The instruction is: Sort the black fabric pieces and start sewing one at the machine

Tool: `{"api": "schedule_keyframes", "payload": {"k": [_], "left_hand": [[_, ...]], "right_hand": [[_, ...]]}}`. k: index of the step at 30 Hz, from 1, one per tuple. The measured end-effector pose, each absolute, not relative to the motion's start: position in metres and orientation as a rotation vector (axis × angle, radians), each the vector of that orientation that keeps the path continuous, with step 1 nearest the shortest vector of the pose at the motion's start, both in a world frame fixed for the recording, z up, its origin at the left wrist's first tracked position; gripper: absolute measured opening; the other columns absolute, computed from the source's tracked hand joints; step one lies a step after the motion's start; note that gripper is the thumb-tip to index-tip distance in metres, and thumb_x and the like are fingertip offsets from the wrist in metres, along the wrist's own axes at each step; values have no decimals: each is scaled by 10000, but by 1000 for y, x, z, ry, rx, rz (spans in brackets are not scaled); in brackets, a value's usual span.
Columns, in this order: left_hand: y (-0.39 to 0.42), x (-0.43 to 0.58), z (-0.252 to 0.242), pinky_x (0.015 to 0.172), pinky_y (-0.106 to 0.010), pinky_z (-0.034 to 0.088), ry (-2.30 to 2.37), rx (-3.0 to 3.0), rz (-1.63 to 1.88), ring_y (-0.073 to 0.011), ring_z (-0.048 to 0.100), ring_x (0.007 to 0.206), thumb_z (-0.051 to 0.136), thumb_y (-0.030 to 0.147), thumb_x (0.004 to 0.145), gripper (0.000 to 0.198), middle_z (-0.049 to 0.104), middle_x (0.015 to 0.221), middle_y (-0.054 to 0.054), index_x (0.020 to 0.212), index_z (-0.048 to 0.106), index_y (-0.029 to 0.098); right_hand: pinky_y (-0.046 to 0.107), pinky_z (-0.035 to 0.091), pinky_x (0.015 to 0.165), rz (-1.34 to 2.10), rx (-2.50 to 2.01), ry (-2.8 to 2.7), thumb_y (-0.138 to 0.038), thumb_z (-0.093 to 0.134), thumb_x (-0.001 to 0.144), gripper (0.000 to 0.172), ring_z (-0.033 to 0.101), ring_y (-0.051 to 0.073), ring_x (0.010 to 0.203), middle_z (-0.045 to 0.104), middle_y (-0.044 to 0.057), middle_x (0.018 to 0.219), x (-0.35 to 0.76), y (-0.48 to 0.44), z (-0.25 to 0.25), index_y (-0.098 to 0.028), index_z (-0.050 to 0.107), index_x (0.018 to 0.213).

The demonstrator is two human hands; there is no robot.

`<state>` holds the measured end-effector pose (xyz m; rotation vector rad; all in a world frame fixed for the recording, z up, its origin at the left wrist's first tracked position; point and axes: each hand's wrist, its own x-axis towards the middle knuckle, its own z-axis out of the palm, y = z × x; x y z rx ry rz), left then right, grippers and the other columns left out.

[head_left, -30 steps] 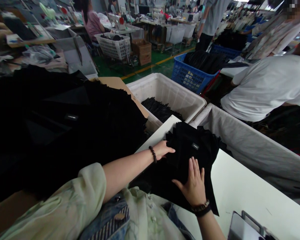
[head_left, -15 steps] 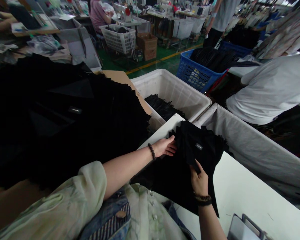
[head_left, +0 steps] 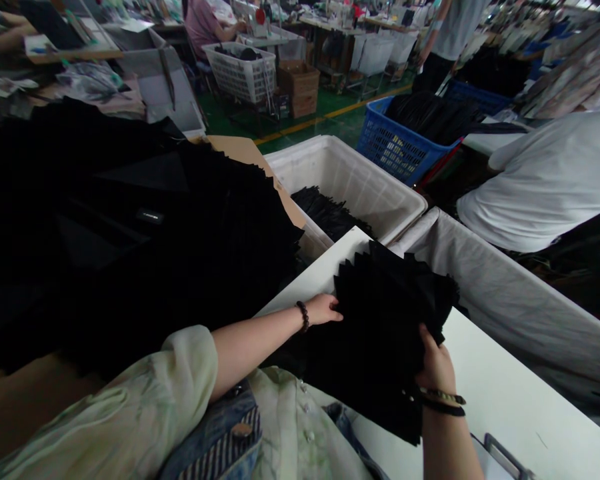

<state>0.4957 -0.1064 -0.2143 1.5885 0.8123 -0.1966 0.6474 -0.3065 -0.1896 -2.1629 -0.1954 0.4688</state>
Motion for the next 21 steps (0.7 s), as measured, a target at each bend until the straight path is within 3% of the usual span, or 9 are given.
{"api": "schedule_keyframes", "payload": {"k": [7,11,17,21], "left_hand": [[-109,502,-211,739,-274,446,842,1668,-166,-196,592,829,646,213,648,313,647,886,-50,944,596,124],[-108,503,-214,721,-275,454,855,1672,-168,-194,595,810,674,214,632,293,649,860,-44,903,598,134],[-112,506,-219,729,-276,458,848,1680,-154,-185,593,818,619,184,684,212,649,888,-61,885,591,126],[-111,509,-223,750,-294,456,844,1687,-159,-191,593,816,589,164,696,171,650,887,-77,860,598,119]], "right_hand": [[320,489,605,434,-2219,-390,-485,481,714,455,626,245,697,645,65,652,645,-307,-191,-105,645,903],[371,484,742,426,-2242,-646,-442,467,714,432,609,257,842,664,89,853,633,-307,-192,-114,618,951],[432,347,950,345,-2295,-1091,-216,444,671,421,490,249,1082,544,101,1175,593,-293,-199,-148,558,1070],[549,184,994,251,-2404,-1188,-216,411,747,476,314,297,1234,424,148,1299,569,-285,-211,-115,450,1211]]}}
